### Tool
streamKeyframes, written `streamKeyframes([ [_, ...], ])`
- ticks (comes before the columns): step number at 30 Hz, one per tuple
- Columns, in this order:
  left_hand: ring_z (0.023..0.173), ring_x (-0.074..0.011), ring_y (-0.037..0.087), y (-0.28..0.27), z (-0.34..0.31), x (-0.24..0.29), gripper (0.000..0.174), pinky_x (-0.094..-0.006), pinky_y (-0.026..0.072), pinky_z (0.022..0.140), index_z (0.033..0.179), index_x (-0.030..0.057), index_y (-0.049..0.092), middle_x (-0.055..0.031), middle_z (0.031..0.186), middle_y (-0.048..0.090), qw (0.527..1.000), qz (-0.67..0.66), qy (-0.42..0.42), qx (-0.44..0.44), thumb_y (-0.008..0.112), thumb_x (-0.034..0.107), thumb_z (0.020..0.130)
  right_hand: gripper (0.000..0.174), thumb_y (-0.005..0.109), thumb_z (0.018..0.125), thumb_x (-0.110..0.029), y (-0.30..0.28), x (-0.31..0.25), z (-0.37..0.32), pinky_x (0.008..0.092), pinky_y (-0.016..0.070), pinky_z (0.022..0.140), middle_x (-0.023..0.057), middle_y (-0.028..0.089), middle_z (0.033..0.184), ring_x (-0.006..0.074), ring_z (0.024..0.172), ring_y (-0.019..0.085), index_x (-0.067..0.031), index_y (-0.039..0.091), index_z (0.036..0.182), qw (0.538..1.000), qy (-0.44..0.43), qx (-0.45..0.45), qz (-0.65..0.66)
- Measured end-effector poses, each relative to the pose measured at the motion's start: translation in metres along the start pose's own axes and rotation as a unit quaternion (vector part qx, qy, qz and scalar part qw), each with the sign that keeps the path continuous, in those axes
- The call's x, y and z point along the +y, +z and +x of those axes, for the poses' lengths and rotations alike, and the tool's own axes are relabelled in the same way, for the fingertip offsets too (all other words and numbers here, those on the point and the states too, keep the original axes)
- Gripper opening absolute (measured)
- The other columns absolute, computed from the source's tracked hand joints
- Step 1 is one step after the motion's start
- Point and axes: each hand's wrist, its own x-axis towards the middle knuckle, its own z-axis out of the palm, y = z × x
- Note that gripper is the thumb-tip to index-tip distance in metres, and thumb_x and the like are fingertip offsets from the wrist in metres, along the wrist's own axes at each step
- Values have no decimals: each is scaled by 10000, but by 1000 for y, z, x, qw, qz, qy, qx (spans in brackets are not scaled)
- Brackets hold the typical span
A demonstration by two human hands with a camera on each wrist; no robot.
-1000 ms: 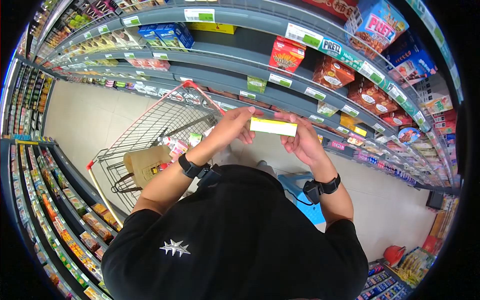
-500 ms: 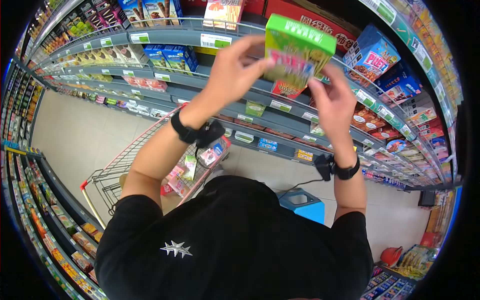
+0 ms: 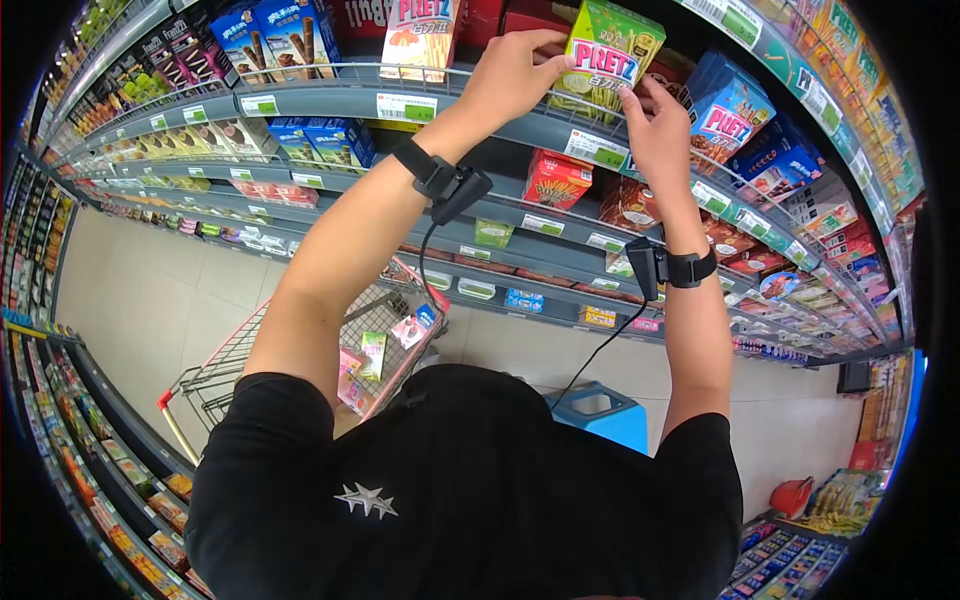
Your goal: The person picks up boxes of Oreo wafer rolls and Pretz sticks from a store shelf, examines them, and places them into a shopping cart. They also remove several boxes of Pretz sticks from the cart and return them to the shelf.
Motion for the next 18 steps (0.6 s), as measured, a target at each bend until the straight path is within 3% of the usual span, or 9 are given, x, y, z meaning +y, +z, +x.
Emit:
streamKeyframes([
  [2, 844, -200, 693, 1, 3, -5, 365, -306, 535, 750, 1134, -1, 639, -146, 942, 709, 1000, 16, 14, -3, 673, 247, 869, 308, 613, 912, -183, 0, 1, 2, 275, 487, 700, 139, 692, 861, 153, 781, 644, 57, 616, 1106, 1000, 5, -13, -4],
  [5, 840, -202, 692, 0, 3, -4, 359, -308, 534, 746, 1131, -1, 640, -143, 941, 708, 1000, 22, 17, -15, 663, 250, 875, 350, 623, 887, -245, 2, 8, 8, 370, 497, 714, 216, 681, 875, 307, 799, 673, 22, 638, 1112, 999, -44, 18, 6],
  [9, 831, -192, 684, -1, 2, 4, 343, -309, 533, 741, 1131, 2, 642, -137, 938, 708, 999, 3, 6, -32, 650, 238, 881, 374, 595, 906, -279, 0, 13, 11, 378, 494, 724, 229, 675, 897, 322, 808, 666, 47, 633, 1086, 999, -38, 28, 9],
  [12, 824, -187, 680, -1, 2, 2, 337, -313, 533, 740, 1131, 8, 645, -134, 937, 707, 999, 7, 11, -37, 640, 236, 883, 391, 595, 906, -294, -7, -1, 5, 381, 489, 756, 242, 670, 929, 339, 847, 659, 49, 630, 1091, 999, 28, -14, -5],
  [18, 838, -203, 684, 0, 2, -2, 361, -319, 533, 752, 1123, -2, 645, -140, 939, 706, 999, 9, 4, -47, 638, 264, 879, 424, 603, 901, -325, 1, 14, 9, 359, 495, 761, 223, 680, 919, 310, 835, 672, 57, 628, 1083, 999, -30, 20, 18],
])
